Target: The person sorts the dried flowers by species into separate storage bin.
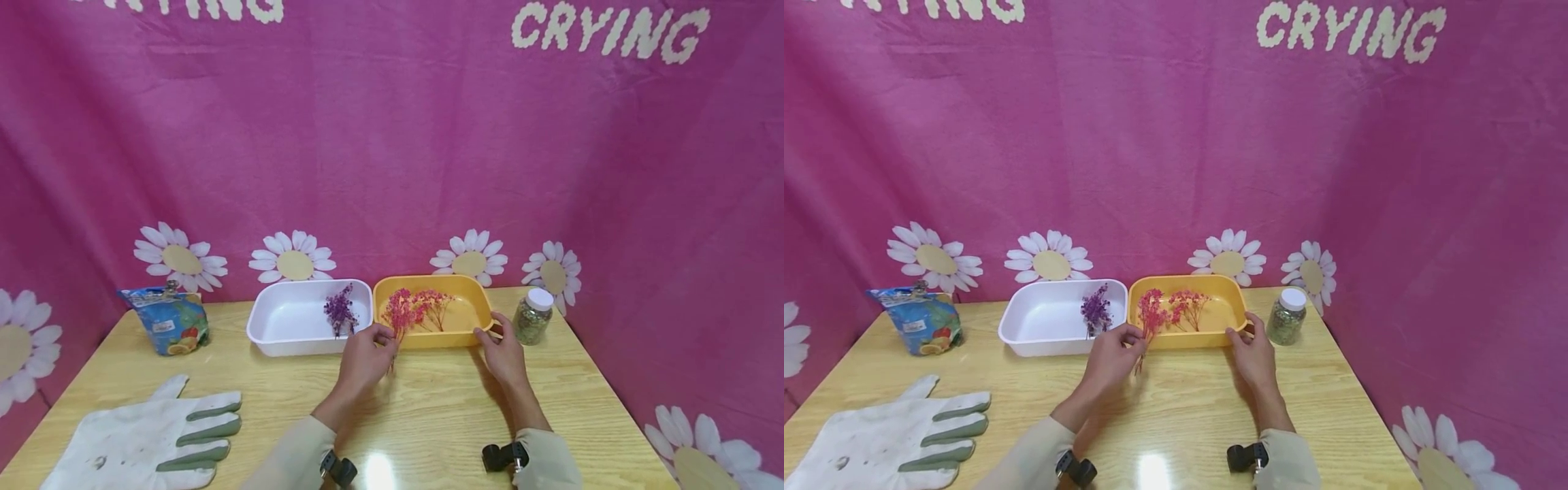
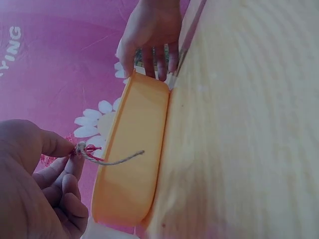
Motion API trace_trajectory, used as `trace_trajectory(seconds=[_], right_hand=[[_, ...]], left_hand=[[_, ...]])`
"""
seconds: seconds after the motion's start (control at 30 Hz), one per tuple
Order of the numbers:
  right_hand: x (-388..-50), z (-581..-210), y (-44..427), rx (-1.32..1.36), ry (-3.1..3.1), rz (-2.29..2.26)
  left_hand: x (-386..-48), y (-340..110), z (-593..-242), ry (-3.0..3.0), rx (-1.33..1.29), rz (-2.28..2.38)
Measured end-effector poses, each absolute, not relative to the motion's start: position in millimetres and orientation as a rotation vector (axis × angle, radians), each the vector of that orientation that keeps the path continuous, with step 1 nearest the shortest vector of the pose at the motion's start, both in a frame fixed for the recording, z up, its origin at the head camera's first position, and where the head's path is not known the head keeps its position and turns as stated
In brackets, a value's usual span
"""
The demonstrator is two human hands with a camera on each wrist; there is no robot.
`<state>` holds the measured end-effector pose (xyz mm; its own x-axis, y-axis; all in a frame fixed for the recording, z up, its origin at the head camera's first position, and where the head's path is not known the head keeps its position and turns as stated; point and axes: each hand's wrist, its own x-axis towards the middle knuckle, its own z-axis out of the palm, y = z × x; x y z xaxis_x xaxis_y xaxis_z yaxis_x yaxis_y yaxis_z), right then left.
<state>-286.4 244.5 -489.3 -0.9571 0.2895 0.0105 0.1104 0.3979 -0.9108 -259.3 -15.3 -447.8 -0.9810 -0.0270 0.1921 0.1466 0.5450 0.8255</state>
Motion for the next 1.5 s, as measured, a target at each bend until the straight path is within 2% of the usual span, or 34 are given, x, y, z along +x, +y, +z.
trace_trajectory(seconds=[1.03,1.5], right_hand=[[-286,-491,246,-0.354,-2.488,1.595],[-285,-493,245,-0.366,-2.491,1.565]], left_hand=[[-312,3,-446,-2.569,-0.022,-1.422],[-332,9,-440,-2.667,0.044,-1.286]])
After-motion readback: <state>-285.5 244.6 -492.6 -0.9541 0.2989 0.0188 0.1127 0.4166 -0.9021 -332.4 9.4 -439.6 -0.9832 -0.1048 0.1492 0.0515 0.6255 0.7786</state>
